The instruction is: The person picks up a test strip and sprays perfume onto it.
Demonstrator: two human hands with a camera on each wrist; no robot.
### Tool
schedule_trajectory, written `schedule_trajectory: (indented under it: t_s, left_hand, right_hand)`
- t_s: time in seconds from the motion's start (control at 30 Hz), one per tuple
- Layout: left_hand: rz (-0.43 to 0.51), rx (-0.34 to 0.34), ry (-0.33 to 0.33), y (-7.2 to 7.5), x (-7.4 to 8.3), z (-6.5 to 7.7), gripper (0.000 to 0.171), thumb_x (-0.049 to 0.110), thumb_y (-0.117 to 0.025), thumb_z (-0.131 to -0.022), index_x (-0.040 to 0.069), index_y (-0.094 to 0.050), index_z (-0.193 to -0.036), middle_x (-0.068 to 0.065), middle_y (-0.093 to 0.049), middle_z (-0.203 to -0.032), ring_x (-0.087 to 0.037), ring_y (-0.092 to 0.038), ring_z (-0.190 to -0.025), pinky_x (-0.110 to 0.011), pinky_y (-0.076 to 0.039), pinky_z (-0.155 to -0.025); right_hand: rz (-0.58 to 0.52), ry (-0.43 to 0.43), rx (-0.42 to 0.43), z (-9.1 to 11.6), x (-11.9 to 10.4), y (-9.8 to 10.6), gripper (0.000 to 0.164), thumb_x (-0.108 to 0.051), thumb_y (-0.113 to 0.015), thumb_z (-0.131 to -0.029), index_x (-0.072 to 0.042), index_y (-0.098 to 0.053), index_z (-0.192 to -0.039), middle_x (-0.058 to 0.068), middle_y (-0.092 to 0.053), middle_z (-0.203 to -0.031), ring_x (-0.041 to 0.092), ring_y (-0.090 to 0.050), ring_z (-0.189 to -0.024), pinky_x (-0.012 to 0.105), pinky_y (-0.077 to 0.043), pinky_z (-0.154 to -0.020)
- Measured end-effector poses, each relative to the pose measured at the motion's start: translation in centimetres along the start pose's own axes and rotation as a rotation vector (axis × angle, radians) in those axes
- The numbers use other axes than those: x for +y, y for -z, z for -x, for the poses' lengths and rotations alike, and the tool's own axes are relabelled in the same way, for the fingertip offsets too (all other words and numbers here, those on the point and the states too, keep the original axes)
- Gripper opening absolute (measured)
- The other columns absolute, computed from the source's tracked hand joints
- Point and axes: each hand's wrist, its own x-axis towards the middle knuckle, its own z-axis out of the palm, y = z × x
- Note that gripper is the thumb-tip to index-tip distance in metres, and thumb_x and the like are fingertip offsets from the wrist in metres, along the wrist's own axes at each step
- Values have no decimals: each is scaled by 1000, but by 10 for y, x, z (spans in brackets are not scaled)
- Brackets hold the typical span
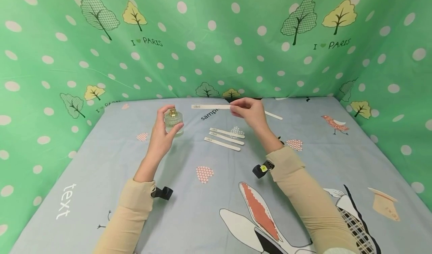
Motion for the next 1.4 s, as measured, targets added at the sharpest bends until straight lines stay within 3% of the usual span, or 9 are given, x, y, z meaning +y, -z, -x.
schedule_trajectory:
  t_s: [0.17,0.6,0.97,1.4]
  left_hand:
    - [-5,-6,3,-1,0,1,60,19,-65,-96,18,-34,-148,-10,-42,-152,-30,-40,-143,-52,-32,-120]
    - [-5,-11,13,-2,-1,1,60,19,-65,-95,19,-35,-147,-10,-42,-153,-31,-40,-143,-54,-32,-119]
    - [7,-8,18,-2,-2,2,62,15,-67,-94,18,-35,-147,-12,-43,-153,-33,-41,-142,-55,-34,-118]
    - [-23,-11,40,-3,-1,1,61,19,-70,-93,22,-38,-145,-13,-47,-148,-34,-47,-135,-56,-41,-111]
  right_hand:
    - [-19,-2,-10,1,-1,-2,28,-7,-73,-89,9,-67,-110,-3,-74,-88,4,-72,-78,22,-60,-77]
    - [-90,-16,-41,2,-4,-6,27,-3,-70,-90,12,-65,-112,-6,-73,-83,5,-73,-77,21,-60,-76]
    - [-116,-53,-61,5,-7,-11,20,-4,-72,-90,6,-69,-107,-4,-74,-83,7,-74,-78,23,-61,-77]
    - [-98,-51,-88,9,-11,-21,23,-4,-71,-90,8,-67,-110,-4,-73,-84,7,-74,-78,25,-61,-78]
